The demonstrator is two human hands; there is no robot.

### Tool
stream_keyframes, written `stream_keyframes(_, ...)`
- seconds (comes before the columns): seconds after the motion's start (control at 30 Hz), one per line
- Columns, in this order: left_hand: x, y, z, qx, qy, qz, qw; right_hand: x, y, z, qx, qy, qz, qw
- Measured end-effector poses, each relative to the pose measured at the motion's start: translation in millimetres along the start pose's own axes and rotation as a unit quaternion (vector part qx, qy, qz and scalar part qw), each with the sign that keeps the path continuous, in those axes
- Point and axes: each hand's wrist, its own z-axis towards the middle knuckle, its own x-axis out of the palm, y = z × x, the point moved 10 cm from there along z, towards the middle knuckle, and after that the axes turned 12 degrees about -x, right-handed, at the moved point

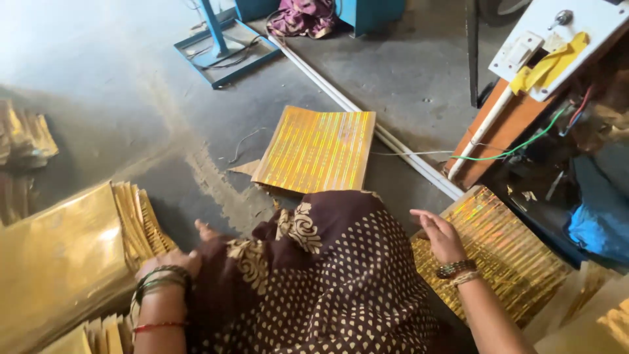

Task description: The person sits on the floor among stacks of gold foil sheets and fans through a thick stack with both hands, then squares the stack and ties it into a bundle using a string, setting the tied bundle aside with other completed stacks.

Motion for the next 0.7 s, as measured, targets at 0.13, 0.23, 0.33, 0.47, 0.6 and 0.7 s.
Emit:
stream_keyframes(0.13, -37, 4, -71, -0.037, -0.057, -0.025, 0.997, -7, 70, 26, -0.041, 0.018, 0.063, 0.997)
stream_keyframes(0.23, -40, 7, -87, -0.035, -0.093, -0.028, 0.995, -13, 134, 51, -0.110, 0.015, 0.122, 0.986)
stream_keyframes(0.33, -53, -12, -94, -0.011, -0.133, -0.019, 0.991, -13, 174, 69, -0.178, -0.006, 0.134, 0.975)
stream_keyframes(0.47, -70, -53, -91, -0.007, -0.129, 0.028, 0.991, 9, 119, 94, -0.147, -0.006, 0.192, 0.970)
stream_keyframes(0.6, -105, -103, -70, -0.004, -0.129, 0.042, 0.991, 21, 74, 109, -0.040, -0.007, -0.047, 0.998)
stream_keyframes(0.7, -107, -169, -52, 0.101, -0.050, 0.129, 0.985, 30, 77, 118, -0.112, 0.052, -0.248, 0.961)
